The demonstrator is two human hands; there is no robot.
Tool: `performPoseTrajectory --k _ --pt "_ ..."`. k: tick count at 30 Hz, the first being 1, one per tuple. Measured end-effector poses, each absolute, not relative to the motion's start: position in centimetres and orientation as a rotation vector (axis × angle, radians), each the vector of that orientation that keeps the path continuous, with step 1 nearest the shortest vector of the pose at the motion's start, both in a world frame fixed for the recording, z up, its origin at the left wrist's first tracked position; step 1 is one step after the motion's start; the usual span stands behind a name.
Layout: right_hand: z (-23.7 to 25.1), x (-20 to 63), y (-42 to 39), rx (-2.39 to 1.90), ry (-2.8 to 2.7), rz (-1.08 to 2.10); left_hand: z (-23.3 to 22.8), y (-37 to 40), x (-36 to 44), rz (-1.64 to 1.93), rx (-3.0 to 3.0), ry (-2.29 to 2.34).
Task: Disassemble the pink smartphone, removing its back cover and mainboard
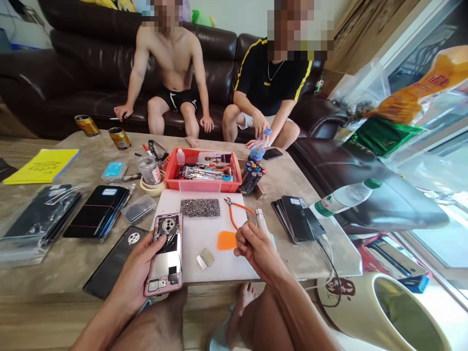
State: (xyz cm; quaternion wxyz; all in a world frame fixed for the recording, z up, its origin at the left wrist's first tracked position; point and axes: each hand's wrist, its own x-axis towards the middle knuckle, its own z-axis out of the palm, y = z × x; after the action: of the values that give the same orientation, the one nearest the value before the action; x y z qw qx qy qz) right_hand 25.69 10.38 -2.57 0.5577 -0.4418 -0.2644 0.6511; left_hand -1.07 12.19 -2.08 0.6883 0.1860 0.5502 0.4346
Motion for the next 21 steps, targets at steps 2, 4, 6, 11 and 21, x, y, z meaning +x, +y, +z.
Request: performPoseTrajectory --k 2,4,6,11,21 --pt "-2.6 25.2 10.3 -1.045 -0.633 1.537 -2.5 11.6 -0.9 0.998 0.390 1.200" --pt "-2.7 24.8 10.2 -1.076 -0.635 1.530 -3.0 11.2 -0.3 1.028 0.377 1.169" --pt "-2.9 24.8 10.2 -1.136 -0.628 1.514 -3.6 11.0 0.3 1.061 0.373 1.138" --pt "-4.0 25.6 10.7 -1.212 -0.561 1.456 -4.7 11.0 1.0 1.117 0.413 1.082" --pt "-4.8 26.0 11.8 -1.175 -0.492 1.458 -4.6 10.8 0.5 1.066 0.459 1.088"
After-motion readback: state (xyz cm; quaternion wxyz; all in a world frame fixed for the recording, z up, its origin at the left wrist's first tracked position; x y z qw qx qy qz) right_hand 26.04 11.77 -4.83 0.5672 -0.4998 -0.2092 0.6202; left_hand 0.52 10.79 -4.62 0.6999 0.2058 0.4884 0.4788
